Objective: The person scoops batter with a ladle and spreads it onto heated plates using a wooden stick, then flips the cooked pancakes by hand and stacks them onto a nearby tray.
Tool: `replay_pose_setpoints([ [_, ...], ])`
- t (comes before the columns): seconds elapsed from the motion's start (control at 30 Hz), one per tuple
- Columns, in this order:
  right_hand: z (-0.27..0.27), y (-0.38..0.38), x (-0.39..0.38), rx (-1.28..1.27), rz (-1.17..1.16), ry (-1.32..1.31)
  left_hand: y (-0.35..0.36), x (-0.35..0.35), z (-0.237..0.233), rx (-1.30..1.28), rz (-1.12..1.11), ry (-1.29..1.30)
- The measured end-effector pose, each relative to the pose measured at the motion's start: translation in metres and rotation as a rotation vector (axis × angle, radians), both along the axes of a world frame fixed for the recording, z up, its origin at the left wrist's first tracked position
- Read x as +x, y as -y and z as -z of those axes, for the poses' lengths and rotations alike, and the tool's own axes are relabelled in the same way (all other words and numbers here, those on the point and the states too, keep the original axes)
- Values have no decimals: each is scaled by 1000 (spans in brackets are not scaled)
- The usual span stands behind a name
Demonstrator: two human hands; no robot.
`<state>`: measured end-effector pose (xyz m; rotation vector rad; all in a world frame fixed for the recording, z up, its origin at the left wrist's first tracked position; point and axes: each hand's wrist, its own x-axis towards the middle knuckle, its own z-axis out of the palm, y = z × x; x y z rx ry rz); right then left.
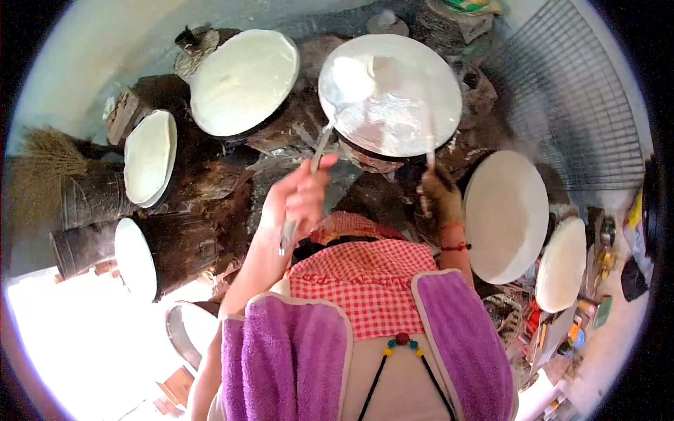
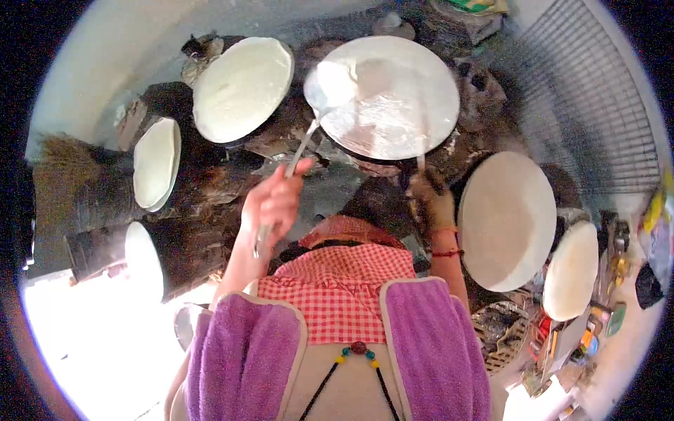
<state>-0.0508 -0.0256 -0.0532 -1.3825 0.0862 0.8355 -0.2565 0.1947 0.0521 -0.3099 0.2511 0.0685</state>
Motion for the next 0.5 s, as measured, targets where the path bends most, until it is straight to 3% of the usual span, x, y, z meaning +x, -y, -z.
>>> replay_pose_setpoints([
  [0.03,14,-3,7,3,-8,-8,1,-15,5,185,-23,-14],
  [0.1,47,-4,19,-105,-33,159,6,-27,0,245,-63,2],
  [0.13,15,-21,7,-275,-185,118,8,-30,-4,314,-110,29],
  [0.2,82,-39,6,-38,-454,528,3,-38,-11,142,-160,-27],
  [0.23,66,-47,2,-76,-569,291,0,-45,-8,94,-164,-32],
  [0.3,16,-49,-7,-158,-574,626,-4,-72,-4,87,-195,-19],
  [0.33,-12,-50,-14,-144,-530,300,-4,-92,0,132,-223,-9],
  [0.37,-9,-41,-23,-178,-324,229,-4,-114,3,139,-268,-27],
  [0.4,-2,-49,-35,-14,-125,189,-8,-133,7,149,-315,-36],
  [0.43,66,-24,-15,-59,-184,323,-9,-154,8,119,-379,-58],
  [0.47,45,-22,-33,15,-384,260,-10,-172,9,79,-427,-68],
  [0.5,58,-26,-48,-72,-494,339,-14,-190,11,51,-465,-54],
])
